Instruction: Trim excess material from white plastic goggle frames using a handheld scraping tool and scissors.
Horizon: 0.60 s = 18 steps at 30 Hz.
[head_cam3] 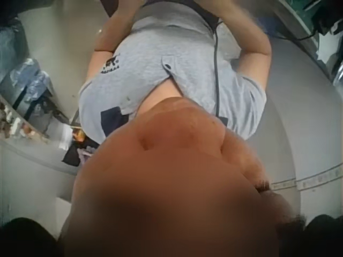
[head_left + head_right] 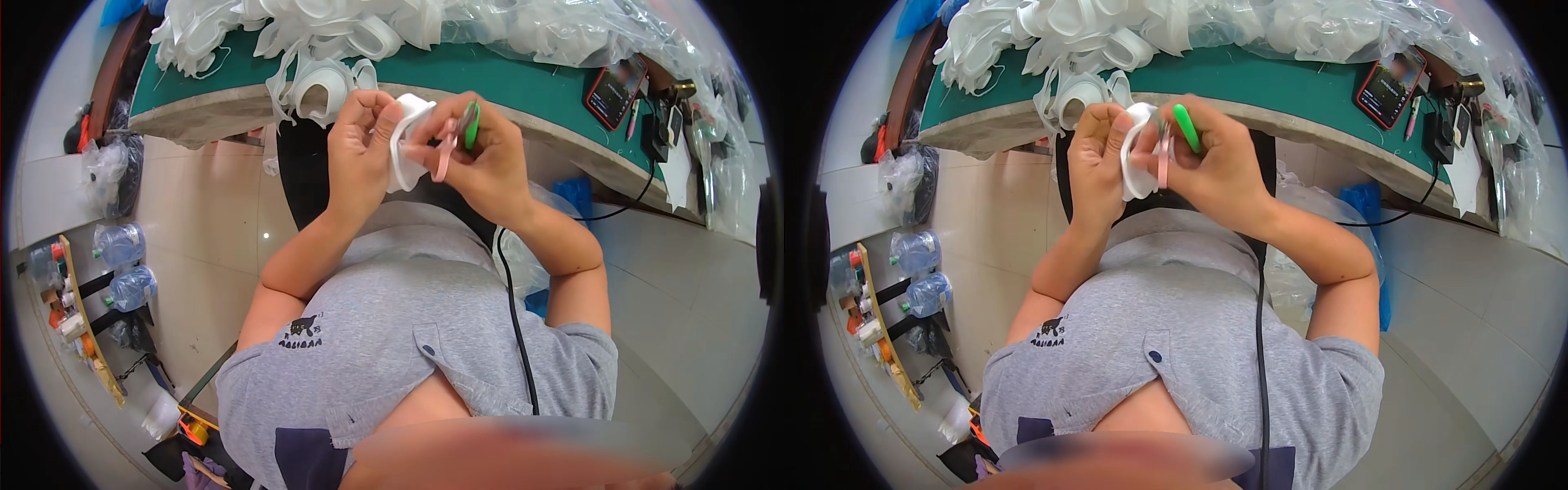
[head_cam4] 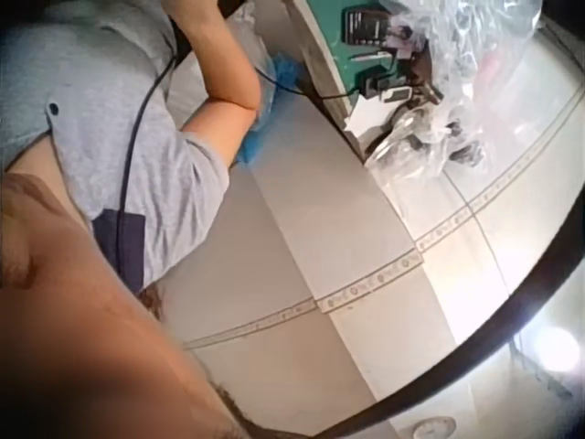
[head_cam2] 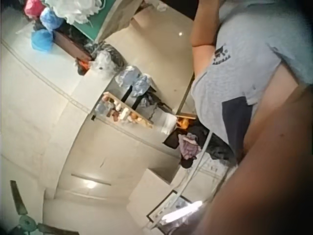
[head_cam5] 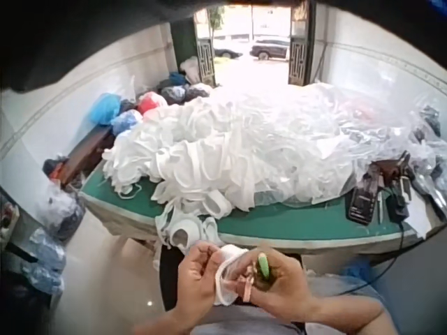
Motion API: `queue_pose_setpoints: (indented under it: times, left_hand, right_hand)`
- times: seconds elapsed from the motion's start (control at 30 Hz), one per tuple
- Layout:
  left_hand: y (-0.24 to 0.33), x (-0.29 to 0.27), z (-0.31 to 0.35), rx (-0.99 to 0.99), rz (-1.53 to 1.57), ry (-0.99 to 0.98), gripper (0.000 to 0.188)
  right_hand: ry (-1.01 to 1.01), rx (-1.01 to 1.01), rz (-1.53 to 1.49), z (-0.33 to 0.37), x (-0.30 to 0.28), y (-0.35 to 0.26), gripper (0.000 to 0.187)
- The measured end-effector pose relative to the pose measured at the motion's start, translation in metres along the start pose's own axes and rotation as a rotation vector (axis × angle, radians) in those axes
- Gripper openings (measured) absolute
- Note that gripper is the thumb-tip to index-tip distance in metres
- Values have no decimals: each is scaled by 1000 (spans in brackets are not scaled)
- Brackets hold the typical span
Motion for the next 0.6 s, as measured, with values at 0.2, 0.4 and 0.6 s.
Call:
queue_pose_setpoints:
  times: [0.2,0.4,0.6]
  left_hand:
    - [-4,-26,-7,-195,679,-83,13]
    - [-19,-48,-14,-347,1135,-173,13]
    - [-14,-60,-16,-348,1408,-273,17]
  right_hand:
    - [-455,-154,-294,16,0,-5,26]
    - [-666,37,-405,26,-31,2,36]
    - [-688,51,-685,36,-68,11,38]
Point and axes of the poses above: each hand's wrist, its own z-axis away from the middle knuckle, its own x-axis out of the palm, y = z × x, the point moved 1 cm from there along -z, towards the middle knuckle, and after that the axes turned 14 degrees about -y, right-handed, at the moved point
